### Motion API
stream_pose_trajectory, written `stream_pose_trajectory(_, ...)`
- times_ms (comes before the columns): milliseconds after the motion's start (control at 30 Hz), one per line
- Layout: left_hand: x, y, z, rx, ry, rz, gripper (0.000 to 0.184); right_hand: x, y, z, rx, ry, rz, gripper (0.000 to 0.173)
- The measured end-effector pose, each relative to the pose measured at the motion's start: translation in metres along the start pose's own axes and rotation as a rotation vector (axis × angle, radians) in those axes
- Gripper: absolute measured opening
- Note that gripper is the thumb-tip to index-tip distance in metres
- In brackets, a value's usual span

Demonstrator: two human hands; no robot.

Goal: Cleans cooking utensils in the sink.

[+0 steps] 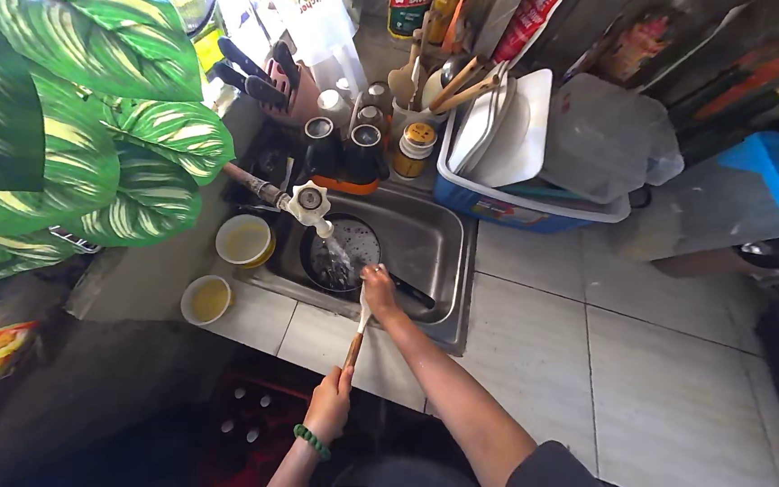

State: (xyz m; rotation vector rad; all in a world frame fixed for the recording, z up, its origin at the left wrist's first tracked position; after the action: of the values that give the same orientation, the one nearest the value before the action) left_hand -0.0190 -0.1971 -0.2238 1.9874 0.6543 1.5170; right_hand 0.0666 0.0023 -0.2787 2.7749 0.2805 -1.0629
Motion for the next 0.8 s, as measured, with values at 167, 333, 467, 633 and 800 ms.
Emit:
stream_pose_trajectory(167,0.002,0.001,0.001,-0.015,0.020,-0.018,0.044,0.005,0.052,0.003,0.056,-0.019,-0.091,0.021)
stream_pose_trajectory(333,0.005,0.001,0.001,-0.025,0.012,-0.023,0.045,0.011,0.017,-0.006,0.020,0.013,-0.069,0.023)
stream_pose_trajectory(467,0.004,0.002,0.001,-0.022,0.036,-0.027,0.045,0.005,0.028,-0.008,-0.054,0.082,-0.009,0.026)
stream_pose_trajectory(633,0.004,0.001,0.000,-0.028,0.035,-0.026,0.045,0.018,0.069,-0.015,0.010,0.037,-0.154,0.024)
stream_pose_trajectory(800,0.007,0.004,-0.003,-0.058,0.089,-0.066,0.044,0.027,0.023,-0.027,-0.042,0.076,0.061,0.028)
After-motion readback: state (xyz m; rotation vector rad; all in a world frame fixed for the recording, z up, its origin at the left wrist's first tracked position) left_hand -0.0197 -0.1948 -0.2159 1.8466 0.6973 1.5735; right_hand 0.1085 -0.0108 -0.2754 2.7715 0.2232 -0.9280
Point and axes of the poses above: each hand's wrist, its own y-axis away from the middle knuckle, its own z-axis out of the palm, x = y × z, the point moved 2 cm from there along -y, towards the middle knuckle, and after that the axes turned 12 degrees about z, right-handed, at the moved point
